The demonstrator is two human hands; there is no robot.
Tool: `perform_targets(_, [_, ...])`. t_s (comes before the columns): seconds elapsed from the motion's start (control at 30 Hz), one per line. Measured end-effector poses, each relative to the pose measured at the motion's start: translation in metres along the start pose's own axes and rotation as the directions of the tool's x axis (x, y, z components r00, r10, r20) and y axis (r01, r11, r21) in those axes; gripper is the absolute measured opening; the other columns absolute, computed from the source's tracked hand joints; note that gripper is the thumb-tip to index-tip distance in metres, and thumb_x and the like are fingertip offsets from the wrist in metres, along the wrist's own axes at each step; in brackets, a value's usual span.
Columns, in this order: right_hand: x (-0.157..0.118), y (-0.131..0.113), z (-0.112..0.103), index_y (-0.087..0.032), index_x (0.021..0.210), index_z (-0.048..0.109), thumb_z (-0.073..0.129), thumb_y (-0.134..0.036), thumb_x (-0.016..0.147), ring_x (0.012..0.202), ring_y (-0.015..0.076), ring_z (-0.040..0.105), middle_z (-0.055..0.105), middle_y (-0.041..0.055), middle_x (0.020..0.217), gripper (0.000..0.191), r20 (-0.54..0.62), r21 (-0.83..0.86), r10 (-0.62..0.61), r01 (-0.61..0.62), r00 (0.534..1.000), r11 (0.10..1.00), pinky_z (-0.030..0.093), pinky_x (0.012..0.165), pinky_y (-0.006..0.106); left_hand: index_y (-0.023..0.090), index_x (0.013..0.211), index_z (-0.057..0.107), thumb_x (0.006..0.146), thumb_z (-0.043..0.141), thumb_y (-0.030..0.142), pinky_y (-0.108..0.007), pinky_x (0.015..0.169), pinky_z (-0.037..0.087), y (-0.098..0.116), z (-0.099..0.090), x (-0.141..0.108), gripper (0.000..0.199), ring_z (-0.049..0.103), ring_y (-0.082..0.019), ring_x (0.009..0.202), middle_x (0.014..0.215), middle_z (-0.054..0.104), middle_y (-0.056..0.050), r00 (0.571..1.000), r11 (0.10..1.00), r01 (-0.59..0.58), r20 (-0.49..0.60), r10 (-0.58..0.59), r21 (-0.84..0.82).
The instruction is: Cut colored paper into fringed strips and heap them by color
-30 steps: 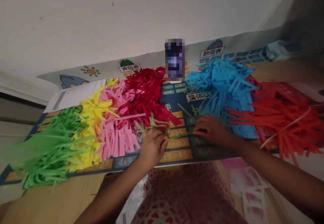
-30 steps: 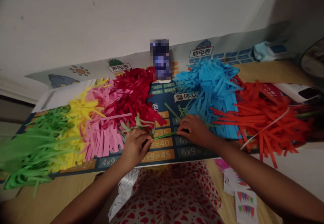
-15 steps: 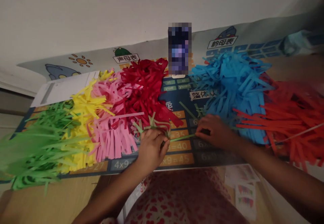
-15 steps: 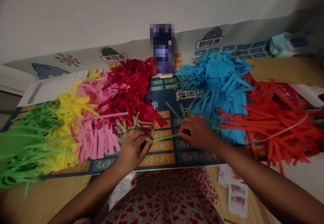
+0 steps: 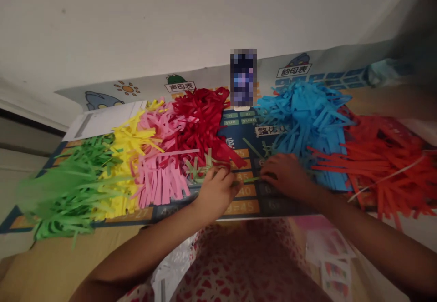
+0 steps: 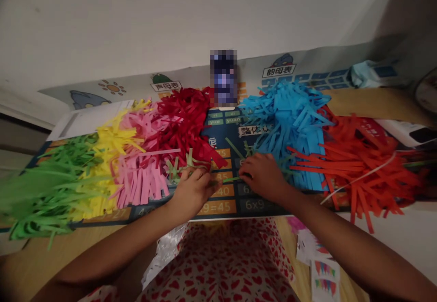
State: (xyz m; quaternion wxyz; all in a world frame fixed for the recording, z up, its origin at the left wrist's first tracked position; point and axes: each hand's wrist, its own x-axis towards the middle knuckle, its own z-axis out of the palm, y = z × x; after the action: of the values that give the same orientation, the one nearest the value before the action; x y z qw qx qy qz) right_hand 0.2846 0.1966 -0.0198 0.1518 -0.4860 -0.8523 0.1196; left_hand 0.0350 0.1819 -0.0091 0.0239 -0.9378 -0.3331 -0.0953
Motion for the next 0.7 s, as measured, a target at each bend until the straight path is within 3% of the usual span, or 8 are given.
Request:
perform_targets(0.1, [0.0,-0.02,0.005,-0.023,0.086,0.07,0.06,-0.019,0.09,0.095,0.0213,0.053,0.069,0.0025,0.086,0.011,-0.057,-0.138,-0.236,0.226,0.97,0.964,0.025,0.087,0.041,0.026,0.098,0.069,0.089,0.06,0.022,-0.042,0.085,0.031,0.002,0.0,0.004,0.014,0.049,-0.024,0.096,0.095,0.065,-0.004,1.0,1.0,0.008,0.009,-0.008,-0.003])
perform_targets(0.27, [0.007,-0.037,0.017,-0.017,0.079,0.067,0.049,-0.013,0.093,0.077,0.0186,0.052,0.064,0.0045,0.078,0.023,0.059,-0.308,-0.435,0.431,0.899,0.848,0.031,0.082,0.04,0.021,0.081,0.069,0.088,0.058,0.024,-0.043,0.082,0.032,0.01,0.005,0.013,0.013,0.051,-0.023,0.092,0.085,0.065,-0.006,0.998,0.999,0.046,-0.033,-0.047,-0.021])
perform_targets(0.37, [0.009,-0.036,0.022,-0.016,0.079,0.066,0.044,-0.01,0.094,0.073,0.0184,0.051,0.063,0.0051,0.077,0.027,0.024,-0.364,-0.444,0.421,0.896,0.83,0.032,0.075,0.038,0.02,0.072,0.065,0.087,0.059,0.02,-0.041,0.08,0.032,0.014,0.011,0.017,0.016,0.052,-0.021,0.085,0.075,0.064,-0.004,0.991,0.996,0.09,-0.101,-0.092,-0.023])
perform_targets(0.5, [0.007,-0.039,0.021,-0.015,0.078,0.065,0.048,-0.012,0.092,0.071,0.0183,0.053,0.063,0.0048,0.074,0.022,-0.144,-0.38,-0.401,0.324,0.905,0.866,0.034,0.073,0.037,0.021,0.077,0.067,0.086,0.06,0.02,-0.041,0.081,0.032,0.014,0.01,0.016,0.012,0.055,-0.02,0.083,0.077,0.066,-0.004,0.962,0.987,0.159,-0.219,-0.163,-0.036])
perform_targets(0.6, [0.007,-0.054,0.012,-0.018,0.081,0.065,0.049,-0.016,0.094,0.072,0.0178,0.056,0.066,0.0046,0.078,0.021,-0.323,-0.338,-0.289,0.176,0.901,0.925,0.036,0.072,0.035,0.022,0.084,0.069,0.088,0.058,0.021,-0.041,0.082,0.033,0.015,0.0,0.017,0.012,0.059,-0.018,0.081,0.082,0.071,-0.003,0.893,0.968,0.227,-0.375,-0.249,-0.103])
perform_targets(0.7, [0.007,-0.079,0.003,-0.019,0.096,0.067,0.047,-0.021,0.096,0.081,0.0188,0.06,0.069,0.0075,0.09,0.02,-0.571,-0.161,-0.128,0.043,0.811,0.986,0.041,0.073,0.034,0.021,0.081,0.069,0.088,0.058,0.025,-0.039,0.08,0.038,0.024,-0.015,0.024,0.014,0.062,-0.017,0.076,0.079,0.072,-0.003,0.728,0.909,0.299,-0.546,-0.415,-0.291])
